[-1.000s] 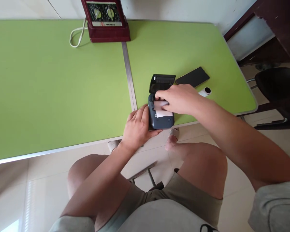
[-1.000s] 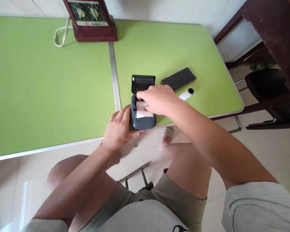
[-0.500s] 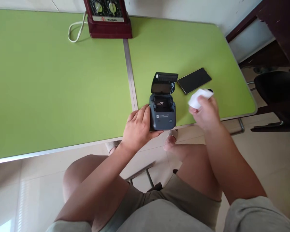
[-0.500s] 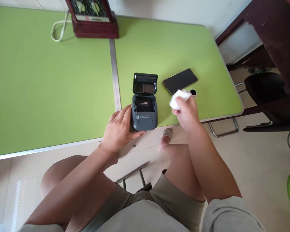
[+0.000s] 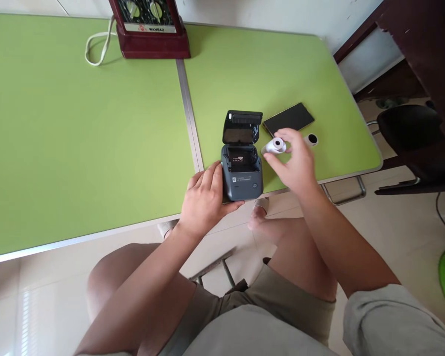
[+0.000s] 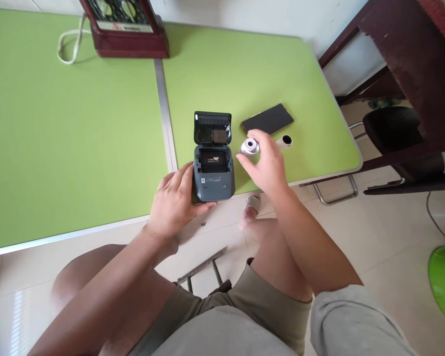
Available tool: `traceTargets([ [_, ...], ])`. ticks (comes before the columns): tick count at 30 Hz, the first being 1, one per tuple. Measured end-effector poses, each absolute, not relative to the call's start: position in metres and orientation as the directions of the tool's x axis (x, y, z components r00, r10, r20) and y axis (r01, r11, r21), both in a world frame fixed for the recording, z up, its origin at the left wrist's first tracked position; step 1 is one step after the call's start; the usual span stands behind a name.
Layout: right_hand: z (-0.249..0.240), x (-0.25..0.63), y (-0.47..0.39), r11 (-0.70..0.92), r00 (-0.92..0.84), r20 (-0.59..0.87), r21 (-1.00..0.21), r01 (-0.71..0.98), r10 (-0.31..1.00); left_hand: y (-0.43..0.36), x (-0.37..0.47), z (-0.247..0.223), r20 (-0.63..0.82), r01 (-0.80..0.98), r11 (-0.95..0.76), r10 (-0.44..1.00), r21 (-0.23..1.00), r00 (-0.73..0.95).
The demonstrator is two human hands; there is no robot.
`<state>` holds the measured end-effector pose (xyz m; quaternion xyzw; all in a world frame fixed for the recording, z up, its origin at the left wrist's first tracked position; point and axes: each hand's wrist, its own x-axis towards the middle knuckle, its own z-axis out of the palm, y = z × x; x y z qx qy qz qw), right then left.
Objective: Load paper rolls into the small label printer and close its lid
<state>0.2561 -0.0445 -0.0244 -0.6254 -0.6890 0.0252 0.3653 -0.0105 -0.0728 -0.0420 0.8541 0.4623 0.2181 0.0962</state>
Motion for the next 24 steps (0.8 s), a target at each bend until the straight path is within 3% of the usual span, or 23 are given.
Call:
traceTargets([
  [2,-0.022,0.272,-0.054,0.206,0.101,0.595,-0.426,0.881,0.798,-0.073,-0.01,-0.042,0.284,0.745,-0.553,0.832,0.372,0.476],
  [4,-0.025,0.293,-0.056,0.087,0.233,0.645,-0.424,0.901,0.728,-0.072,-0.011,-0.042,0.297,0.741,-0.556,0.83,0.377,0.472],
  [9,-0.052,0.328,-0.035,-0.082,0.354,0.49,-0.492,0.867,0.797,-0.07,-0.01,-0.045,0.327,0.732,-0.562,0.825,0.385,0.461],
  [16,-0.049,0.325,-0.039,-0.047,0.262,0.294,-0.58,0.813,0.919,-0.07,-0.011,-0.045,0.318,0.728,-0.553,0.832,0.404,0.455],
  [20,-0.046,0.319,-0.046,-0.02,0.24,0.287,-0.602,0.798,0.927,-0.071,-0.011,-0.045,0.314,0.737,-0.552,0.832,0.39,0.457],
  [24,-0.049,0.32,-0.042,-0.102,0.329,0.286,-0.596,0.797,0.9,-0.07,-0.01,-0.045,0.293,0.751,-0.541,0.84,0.378,0.457],
])
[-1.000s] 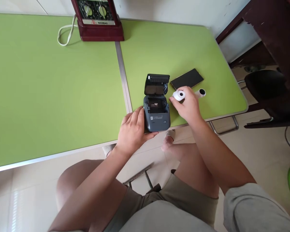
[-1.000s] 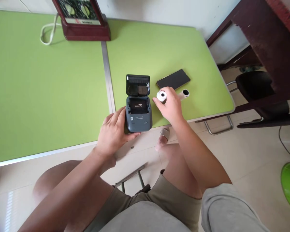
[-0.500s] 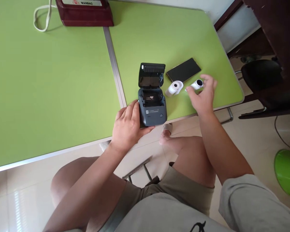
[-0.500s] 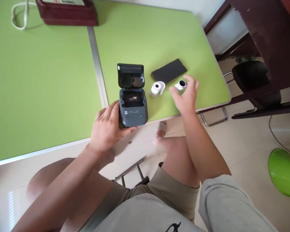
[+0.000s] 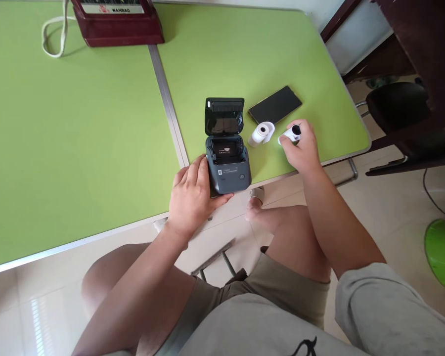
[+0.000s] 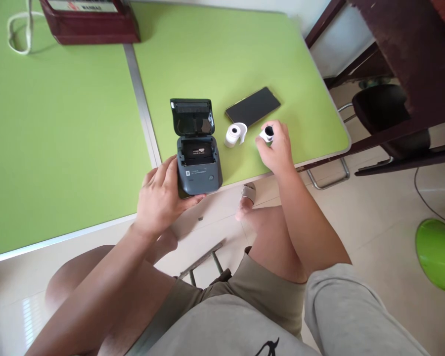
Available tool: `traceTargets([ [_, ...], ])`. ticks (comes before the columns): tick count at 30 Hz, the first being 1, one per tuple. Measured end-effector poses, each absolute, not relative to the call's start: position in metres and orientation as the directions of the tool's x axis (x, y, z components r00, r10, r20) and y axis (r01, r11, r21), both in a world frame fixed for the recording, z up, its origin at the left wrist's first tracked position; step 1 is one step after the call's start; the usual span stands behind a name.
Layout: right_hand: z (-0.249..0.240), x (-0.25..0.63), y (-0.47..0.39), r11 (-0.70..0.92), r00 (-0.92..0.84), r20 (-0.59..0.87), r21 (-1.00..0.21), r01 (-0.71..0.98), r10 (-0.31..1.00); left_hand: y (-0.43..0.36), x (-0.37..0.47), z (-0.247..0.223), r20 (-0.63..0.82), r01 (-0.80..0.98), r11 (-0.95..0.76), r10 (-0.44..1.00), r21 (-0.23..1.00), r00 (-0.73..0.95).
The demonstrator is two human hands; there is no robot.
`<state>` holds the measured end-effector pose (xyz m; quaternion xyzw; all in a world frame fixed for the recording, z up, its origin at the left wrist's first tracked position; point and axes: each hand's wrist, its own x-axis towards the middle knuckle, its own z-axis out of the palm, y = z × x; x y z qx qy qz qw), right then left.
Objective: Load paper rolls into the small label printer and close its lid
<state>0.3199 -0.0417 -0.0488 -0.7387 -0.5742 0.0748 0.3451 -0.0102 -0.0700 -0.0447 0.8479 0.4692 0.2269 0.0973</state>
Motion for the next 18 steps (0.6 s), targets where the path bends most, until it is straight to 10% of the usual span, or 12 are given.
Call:
traceTargets([
  [8,0.008,0.275,-0.067,0.334,0.083,0.532,-0.638,0.693,0.843,-0.07,-0.009,-0.043,0.245,0.754,-0.519,0.855,0.402,0.457],
  [18,0.019,0.204,-0.035,0.4,-0.284,0.337,-0.353,0.846,0.898,-0.073,-0.012,-0.041,0.276,0.731,-0.57,0.822,0.375,0.499],
])
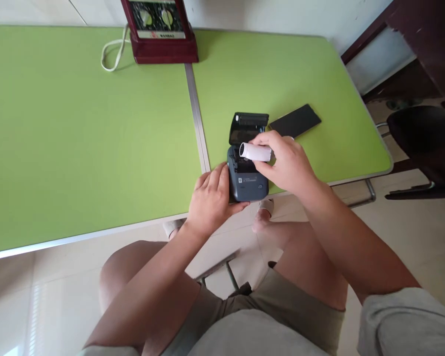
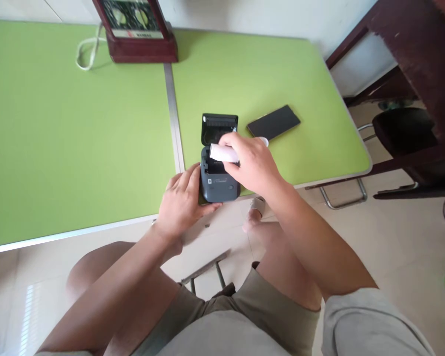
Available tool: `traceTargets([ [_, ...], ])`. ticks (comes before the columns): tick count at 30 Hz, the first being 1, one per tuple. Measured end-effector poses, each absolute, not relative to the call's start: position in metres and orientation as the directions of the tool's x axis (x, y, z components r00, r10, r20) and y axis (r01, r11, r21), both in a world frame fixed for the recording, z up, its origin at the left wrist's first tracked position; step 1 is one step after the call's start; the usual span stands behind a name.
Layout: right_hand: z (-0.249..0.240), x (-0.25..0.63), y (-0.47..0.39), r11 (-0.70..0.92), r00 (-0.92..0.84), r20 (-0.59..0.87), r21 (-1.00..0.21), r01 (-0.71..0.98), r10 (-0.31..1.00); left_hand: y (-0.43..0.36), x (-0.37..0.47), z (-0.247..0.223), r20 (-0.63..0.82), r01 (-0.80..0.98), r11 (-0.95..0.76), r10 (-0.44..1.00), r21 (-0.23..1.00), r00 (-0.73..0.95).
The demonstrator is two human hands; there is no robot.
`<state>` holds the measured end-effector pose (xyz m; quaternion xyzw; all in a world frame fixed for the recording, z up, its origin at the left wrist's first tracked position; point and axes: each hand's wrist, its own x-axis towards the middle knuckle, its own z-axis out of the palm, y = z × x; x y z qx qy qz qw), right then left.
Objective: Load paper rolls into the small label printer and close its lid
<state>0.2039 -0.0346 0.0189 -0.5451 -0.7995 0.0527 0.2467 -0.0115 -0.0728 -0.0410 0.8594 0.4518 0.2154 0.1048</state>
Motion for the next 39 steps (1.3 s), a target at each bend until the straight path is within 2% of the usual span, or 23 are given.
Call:
traceTargets([
  [8,0.012,0.206,-0.029,0.43,-0.285,0.354,-0.452,0.782,0.891,-0.074,-0.011,-0.039,0.284,0.749,-0.574,0.817,0.33,0.501],
  [11,0.014,0.206,-0.038,0.513,-0.297,0.466,-0.453,0.729,0.833,-0.074,-0.01,-0.04,0.253,0.748,-0.56,0.828,0.357,0.5],
  [14,0.015,0.206,-0.055,0.556,-0.296,0.55,-0.397,0.73,0.781,-0.074,-0.009,-0.04,0.256,0.743,-0.553,0.833,0.376,0.49],
  [17,0.013,0.208,-0.071,0.561,-0.345,0.511,-0.363,0.744,0.787,-0.076,-0.01,-0.037,0.252,0.741,-0.553,0.833,0.381,0.492],
  [20,0.014,0.214,-0.073,0.573,-0.36,0.485,-0.417,0.705,0.797,-0.077,-0.01,-0.031,0.226,0.734,-0.569,0.822,0.371,0.523],
  [22,0.019,0.217,-0.064,0.518,-0.272,0.496,-0.47,0.714,0.825,-0.078,-0.01,-0.029,0.208,0.732,-0.575,0.817,0.365,0.538],
  [25,0.027,0.219,-0.042,0.349,-0.103,0.441,-0.526,0.776,0.892,-0.077,-0.011,-0.027,0.194,0.733,-0.58,0.813,0.355,0.55],
  [28,0.035,0.215,-0.025,0.25,-0.079,0.339,-0.501,0.828,0.938,-0.076,-0.011,-0.027,0.185,0.732,-0.581,0.812,0.356,0.554],
  [31,0.041,0.21,-0.028,0.247,-0.073,0.345,-0.494,0.833,0.936,-0.076,-0.011,-0.028,0.183,0.731,-0.578,0.813,0.363,0.552],
  [35,0.032,0.21,-0.057,0.196,0.061,0.341,-0.667,0.719,0.938,-0.077,-0.012,-0.029,0.212,0.731,-0.591,0.806,0.341,0.553],
  [39,0.003,0.211,-0.076,-0.092,0.185,0.003,-0.857,0.506,0.983,-0.077,-0.012,-0.032,0.236,0.722,-0.607,0.795,0.333,0.559],
])
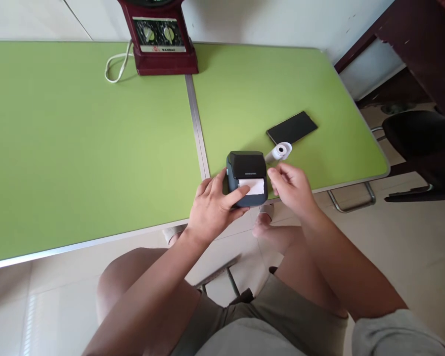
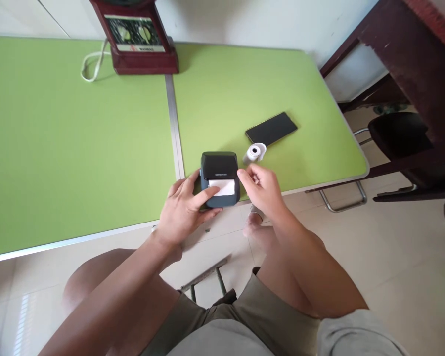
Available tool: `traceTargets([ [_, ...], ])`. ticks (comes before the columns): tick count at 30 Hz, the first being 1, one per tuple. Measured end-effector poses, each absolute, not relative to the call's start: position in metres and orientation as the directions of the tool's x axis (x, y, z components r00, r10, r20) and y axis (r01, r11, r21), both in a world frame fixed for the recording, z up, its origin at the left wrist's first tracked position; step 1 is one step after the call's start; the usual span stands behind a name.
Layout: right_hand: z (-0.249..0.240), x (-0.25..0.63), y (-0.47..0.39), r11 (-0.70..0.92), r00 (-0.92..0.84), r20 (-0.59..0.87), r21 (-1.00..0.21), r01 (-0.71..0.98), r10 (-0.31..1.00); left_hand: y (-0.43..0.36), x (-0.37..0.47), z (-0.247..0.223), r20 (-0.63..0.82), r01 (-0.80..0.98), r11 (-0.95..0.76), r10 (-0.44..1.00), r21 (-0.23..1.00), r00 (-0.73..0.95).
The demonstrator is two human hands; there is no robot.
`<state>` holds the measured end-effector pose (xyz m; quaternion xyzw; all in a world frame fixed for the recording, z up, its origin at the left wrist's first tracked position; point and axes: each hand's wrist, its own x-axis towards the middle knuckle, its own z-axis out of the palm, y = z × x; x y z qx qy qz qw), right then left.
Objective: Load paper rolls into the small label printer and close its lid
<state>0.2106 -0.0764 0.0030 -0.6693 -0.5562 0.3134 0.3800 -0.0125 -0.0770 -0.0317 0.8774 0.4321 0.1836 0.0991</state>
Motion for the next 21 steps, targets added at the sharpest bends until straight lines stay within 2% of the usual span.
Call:
traceTargets([
  [3,-0.008,0.208,-0.074,-0.204,0.198,-0.133,-0.894,0.398,0.971,-0.077,-0.012,-0.033,0.249,0.729,-0.596,0.803,0.336,0.542],
  [7,-0.003,0.206,-0.064,-0.265,0.115,-0.238,-0.871,0.414,0.964,-0.077,-0.01,-0.032,0.243,0.75,-0.573,0.819,0.329,0.519],
  [12,0.003,0.209,-0.056,-0.393,0.025,-0.406,-0.866,0.309,0.914,-0.077,-0.008,-0.03,0.228,0.77,-0.547,0.837,0.329,0.497],
  [15,0.0,0.21,-0.056,-0.385,0.022,-0.397,-0.872,0.302,0.917,-0.076,-0.007,-0.032,0.228,0.778,-0.535,0.844,0.327,0.485],
  [21,-0.003,0.21,-0.065,-0.288,0.045,-0.295,-0.87,0.401,0.954,-0.075,-0.009,-0.041,0.275,0.756,-0.533,0.845,0.38,0.458],
])
